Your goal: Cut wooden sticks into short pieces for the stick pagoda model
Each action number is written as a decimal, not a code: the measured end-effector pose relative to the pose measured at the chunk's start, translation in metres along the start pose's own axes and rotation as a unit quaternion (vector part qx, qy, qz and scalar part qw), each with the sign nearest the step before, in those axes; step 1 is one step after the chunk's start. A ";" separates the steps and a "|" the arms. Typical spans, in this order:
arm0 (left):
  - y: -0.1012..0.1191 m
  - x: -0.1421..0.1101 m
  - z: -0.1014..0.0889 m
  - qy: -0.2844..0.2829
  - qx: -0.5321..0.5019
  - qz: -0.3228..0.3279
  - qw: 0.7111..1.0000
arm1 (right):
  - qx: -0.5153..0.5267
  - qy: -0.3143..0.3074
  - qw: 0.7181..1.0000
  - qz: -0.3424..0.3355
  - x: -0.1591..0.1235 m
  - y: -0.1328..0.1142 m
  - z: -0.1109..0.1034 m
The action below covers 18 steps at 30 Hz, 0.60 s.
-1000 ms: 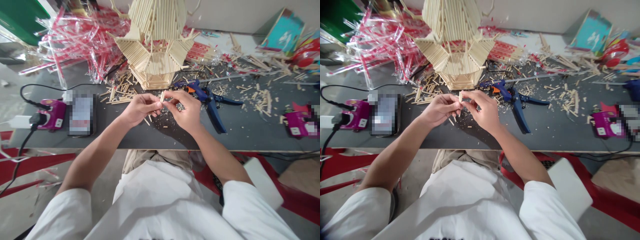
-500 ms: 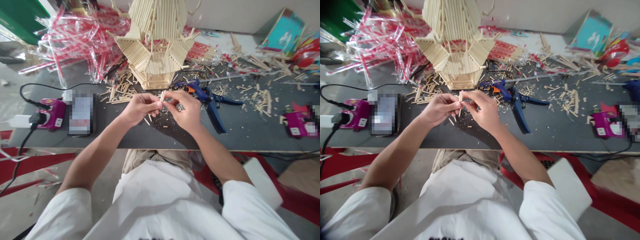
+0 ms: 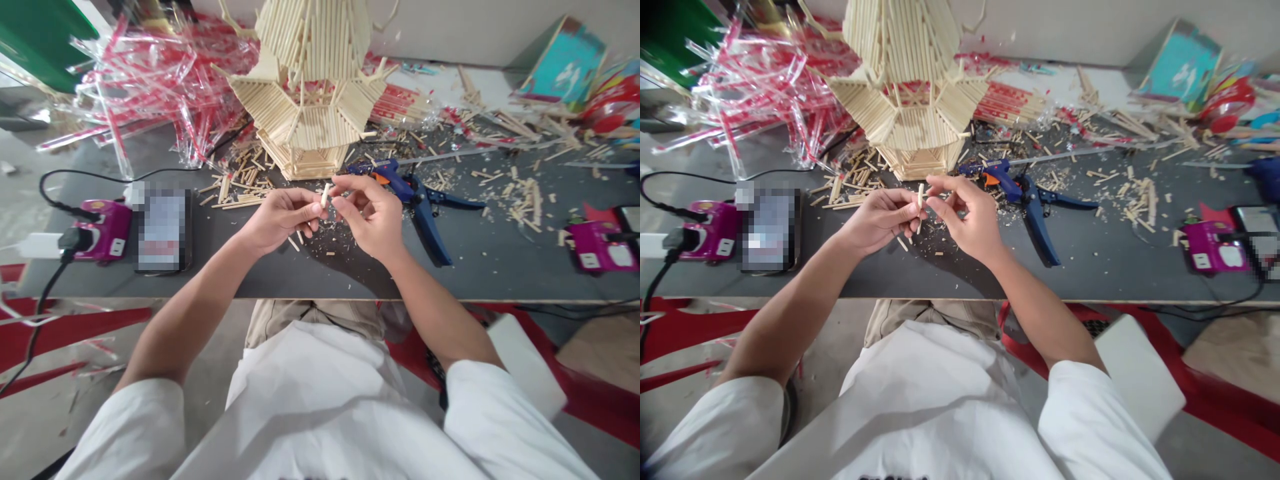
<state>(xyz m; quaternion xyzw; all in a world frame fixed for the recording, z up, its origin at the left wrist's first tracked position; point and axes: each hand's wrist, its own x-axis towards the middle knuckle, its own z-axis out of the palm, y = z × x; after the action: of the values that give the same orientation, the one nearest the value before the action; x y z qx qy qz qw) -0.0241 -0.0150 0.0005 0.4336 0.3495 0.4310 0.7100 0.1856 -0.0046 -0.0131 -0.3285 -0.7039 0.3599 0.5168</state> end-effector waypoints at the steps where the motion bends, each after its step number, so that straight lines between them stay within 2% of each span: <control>1: 0.000 0.000 0.000 -0.002 0.001 -0.001 1.000 | 0.031 -0.007 0.999 0.020 0.000 0.000 0.001; 4: 0.001 -0.001 0.002 -0.003 0.009 0.006 1.000 | 0.097 -0.025 0.992 0.070 0.002 -0.004 0.003; 7: -0.001 -0.001 0.001 -0.009 0.028 0.023 0.999 | 0.118 -0.026 0.988 0.091 0.004 -0.009 0.004; 11: -0.005 0.000 0.001 -0.002 0.071 0.062 0.996 | 0.106 -0.011 0.991 0.082 0.003 -0.009 0.004; 18: -0.005 0.000 0.007 0.065 0.131 0.136 0.980 | 0.060 -0.005 0.996 0.068 -0.001 -0.004 0.003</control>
<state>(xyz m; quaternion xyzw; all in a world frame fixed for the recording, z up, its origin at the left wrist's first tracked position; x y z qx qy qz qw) -0.0162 -0.0188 -0.0017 0.5374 0.3867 0.5012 0.5572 0.1828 -0.0081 -0.0114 -0.3424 -0.6596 0.4376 0.5062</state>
